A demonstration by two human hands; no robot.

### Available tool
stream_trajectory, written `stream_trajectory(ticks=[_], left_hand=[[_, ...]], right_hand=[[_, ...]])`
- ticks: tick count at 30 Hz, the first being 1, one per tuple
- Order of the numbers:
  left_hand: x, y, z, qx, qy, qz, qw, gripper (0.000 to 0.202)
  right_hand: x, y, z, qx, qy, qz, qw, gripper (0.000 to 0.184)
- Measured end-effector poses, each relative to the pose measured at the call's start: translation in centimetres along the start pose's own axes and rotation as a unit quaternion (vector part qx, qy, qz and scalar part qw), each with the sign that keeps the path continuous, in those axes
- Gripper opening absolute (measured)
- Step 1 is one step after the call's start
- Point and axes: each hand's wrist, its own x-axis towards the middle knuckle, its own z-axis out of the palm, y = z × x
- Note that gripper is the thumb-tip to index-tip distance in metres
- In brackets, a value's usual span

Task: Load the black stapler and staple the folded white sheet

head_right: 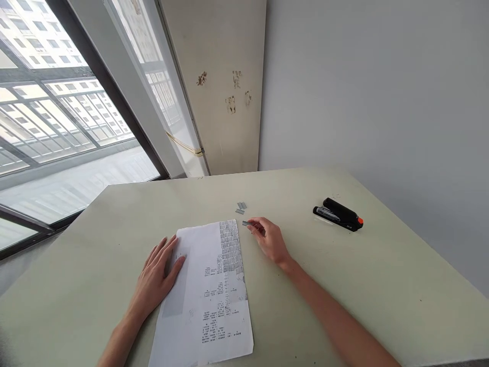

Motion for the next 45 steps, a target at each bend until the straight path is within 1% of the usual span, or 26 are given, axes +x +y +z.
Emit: stream_trajectory(ticks=[3,6,12,16,19,22,24,25,28,29,30,31,34,36,37,39,40,43,45], left_hand=[[0.0,0.0,0.0,0.001,-0.001,-0.003,1.0,0.06],[0.0,0.1,0.0,0.003,0.0,-0.003,1.0,0.06],[0.0,0.2,-0.2,0.002,-0.003,-0.001,1.0,0.059],[-0.1,0.0,-0.1,0.002,-0.003,-0.001,1.0,0.06],[0.0,0.0,-0.1,0.003,-0.001,-0.003,1.0,0.06],[0.0,0.1,-0.2,0.002,0.001,0.0,1.0,0.061],[0.1,0.2,-0.4,0.003,0.003,0.005,1.0,0.06],[0.1,0.2,-0.4,0.003,0.005,0.007,1.0,0.06],[0.0,0.2,-0.5,0.005,0.013,0.015,1.0,0.06],[0.0,0.2,-0.5,0.006,0.016,0.018,1.0,0.06],[0.0,0.2,-0.4,0.006,0.019,0.021,1.0,0.06],[0.0,0.1,-0.4,0.007,0.021,0.023,0.999,0.06],[0.1,-0.1,-0.2,0.009,0.018,0.029,0.999,0.061],[0.2,-0.2,0.0,0.011,0.013,0.032,0.999,0.061],[0.2,-0.3,0.0,0.012,0.01,0.032,0.999,0.061],[0.3,-0.4,0.1,0.015,0.006,0.032,0.999,0.06],[0.4,-0.4,0.1,0.016,0.005,0.031,0.999,0.06],[0.5,-0.5,0.2,0.017,0.004,0.031,0.999,0.059],[0.5,-0.5,0.2,0.015,0.007,0.032,0.999,0.059]], right_hand=[[0.3,0.2,0.1,-0.021,0.003,-0.011,1.0,0.032],[1.2,0.4,0.6,-0.056,0.004,-0.025,0.998,0.029],[4.1,0.7,3.0,-0.154,0.014,-0.037,0.987,0.017],[5.1,0.8,4.0,-0.196,0.015,-0.046,0.98,0.015],[5.3,0.8,4.0,-0.203,0.01,-0.051,0.978,0.015],[4.5,0.5,3.0,-0.191,-0.002,-0.058,0.98,0.019],[3.3,0.1,1.4,-0.177,-0.018,-0.066,0.982,0.021],[2.4,-0.1,0.3,-0.171,-0.029,-0.071,0.982,0.022],[-0.8,-0.5,-4.3,-0.175,-0.059,-0.091,0.979,0.024],[-1.9,-0.6,-6.1,-0.189,-0.054,-0.099,0.975,0.025],[-2.9,-0.6,-8.1,-0.212,-0.039,-0.101,0.971,0.025],[-3.8,-0.5,-10.1,-0.241,-0.008,-0.094,0.966,0.026],[-5.4,0.1,-15.7,-0.317,0.112,-0.06,0.94,0.029],[-5.9,1.0,-18.7,-0.35,0.192,-0.037,0.916,0.03],[-5.9,1.6,-19.8,-0.36,0.223,-0.021,0.906,0.032],[-5.8,3.1,-21.6,-0.363,0.254,0.011,0.896,0.043],[-5.7,4.0,-22.1,-0.361,0.252,0.029,0.898,0.051],[-5.2,6.4,-22.8,-0.337,0.212,0.088,0.913,0.069],[-4.8,7.6,-22.7,-0.313,0.189,0.121,0.923,0.072]])
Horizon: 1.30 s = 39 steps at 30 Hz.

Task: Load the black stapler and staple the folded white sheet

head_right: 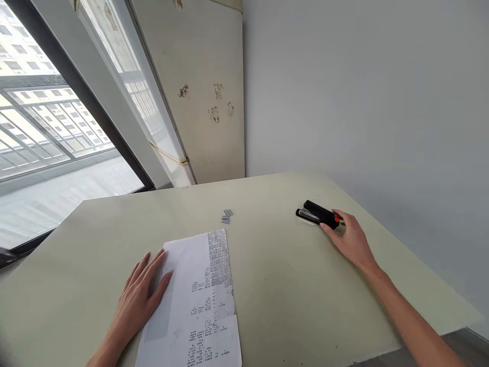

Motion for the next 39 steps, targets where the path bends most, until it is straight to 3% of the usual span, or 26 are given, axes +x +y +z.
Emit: stream_trajectory(ticks=[5,8,17,24,32,36,39], left_hand=[[0.0,0.0,0.0,0.001,0.001,-0.005,1.0,0.06],[0.1,0.0,0.0,0.001,0.004,-0.007,1.0,0.06],[0.3,0.1,-0.1,-0.003,0.005,-0.01,1.0,0.06],[0.2,0.5,-0.2,-0.01,0.003,-0.02,1.0,0.059],[0.3,0.3,-0.2,-0.021,0.001,-0.019,1.0,0.061],[-0.4,2.7,-0.8,-0.062,0.012,0.039,0.997,0.06],[-1.7,6.1,-1.8,-0.083,-0.038,0.118,0.989,0.06]], right_hand=[[0.8,0.5,1.3,0.031,-0.028,0.061,0.997,0.067],[0.7,0.5,1.4,0.053,-0.019,0.058,0.997,0.064],[-2.7,-2.3,0.4,0.118,-0.115,0.076,0.983,0.064],[-6.0,-5.3,0.4,0.163,-0.204,0.02,0.965,0.054],[-9.3,-7.8,1.9,0.175,-0.237,-0.032,0.955,0.043],[-9.6,-8.1,2.1,0.174,-0.241,-0.036,0.954,0.045],[-9.6,-8.2,1.9,0.168,-0.241,-0.033,0.955,0.045]])
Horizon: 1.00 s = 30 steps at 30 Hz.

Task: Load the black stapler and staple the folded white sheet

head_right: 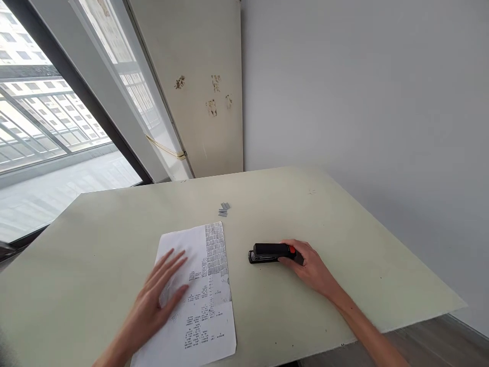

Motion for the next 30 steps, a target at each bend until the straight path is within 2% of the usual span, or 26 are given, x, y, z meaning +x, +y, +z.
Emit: stream_trajectory(ticks=[3,6,10,14,17,20,23,27,30], left_hand=[[-0.9,3.3,-0.1,0.001,-0.064,0.062,0.996,0.064],[-2.0,4.9,0.2,0.02,-0.085,0.102,0.991,0.069],[-3.6,5.5,0.6,0.051,-0.087,0.135,0.986,0.072],[-5.1,6.0,1.0,0.098,-0.065,0.162,0.98,0.073],[-5.9,6.3,1.3,0.114,-0.061,0.188,0.974,0.088],[-6.8,6.6,1.5,0.119,-0.077,0.183,0.973,0.097],[-7.5,6.6,1.4,0.118,-0.091,0.177,0.973,0.087],[-7.5,6.8,0.8,0.095,-0.086,0.215,0.968,0.065],[-7.1,7.4,0.5,0.083,-0.081,0.206,0.972,0.062]], right_hand=[[0.0,-0.1,-0.1,-0.004,-0.001,0.001,1.0,0.044],[0.0,0.0,0.0,-0.007,0.003,-0.007,1.0,0.044],[-0.1,0.0,0.0,-0.01,0.004,-0.007,1.0,0.045],[-0.1,-0.2,-0.1,-0.011,-0.007,0.0,1.0,0.045],[-0.1,-0.2,-0.2,-0.005,-0.011,0.005,1.0,0.044],[-0.2,-0.1,-0.3,0.001,-0.014,0.012,1.0,0.045],[-0.2,0.0,-0.4,-0.001,-0.018,0.007,1.0,0.045],[-0.4,0.0,-0.7,-0.002,-0.042,-0.014,0.999,0.044],[-0.6,-0.3,-0.7,-0.003,-0.063,-0.019,0.998,0.043]])
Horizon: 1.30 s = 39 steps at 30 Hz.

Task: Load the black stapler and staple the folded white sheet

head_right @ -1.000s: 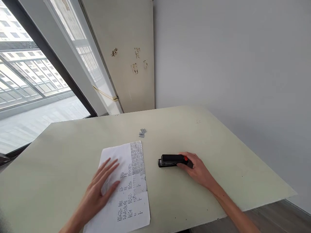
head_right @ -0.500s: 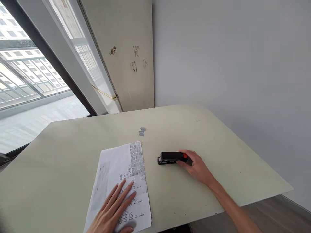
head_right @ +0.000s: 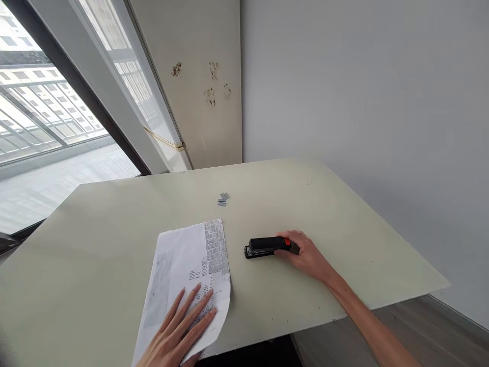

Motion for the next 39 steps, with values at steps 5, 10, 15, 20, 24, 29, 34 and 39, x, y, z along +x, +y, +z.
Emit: stream_trajectory(ticks=[5,10,15,20,24,29,34,39], left_hand=[[0.8,1.2,0.2,-0.037,-0.012,-0.021,0.999,0.071],[1.2,2.0,0.8,-0.061,-0.026,-0.022,0.998,0.076],[1.8,2.5,1.2,-0.068,-0.036,-0.026,0.997,0.075],[2.5,2.9,1.3,-0.088,-0.056,-0.03,0.994,0.077],[3.0,3.2,1.5,-0.105,-0.058,-0.034,0.992,0.079],[3.2,3.5,1.6,-0.093,-0.059,-0.032,0.993,0.081],[3.2,3.5,1.5,-0.082,-0.045,-0.024,0.995,0.077],[3.2,3.4,1.3,-0.073,-0.04,-0.018,0.996,0.075]], right_hand=[[-0.5,-0.8,0.3,-0.001,-0.028,-0.002,1.0,0.039],[-0.8,-1.5,0.1,-0.006,-0.042,-0.001,0.999,0.036],[-1.0,-2.1,-0.5,-0.013,-0.074,-0.011,0.997,0.033],[-1.1,-2.1,-0.6,-0.017,-0.087,-0.02,0.996,0.031],[-1.2,-2.1,-0.5,-0.016,-0.089,-0.023,0.996,0.03],[-1.3,-2.6,-0.5,-0.016,-0.084,-0.021,0.996,0.032],[-1.3,-2.8,-0.6,-0.013,-0.079,-0.021,0.997,0.034],[-1.3,-2.8,-0.6,-0.011,-0.078,-0.024,0.997,0.035]])
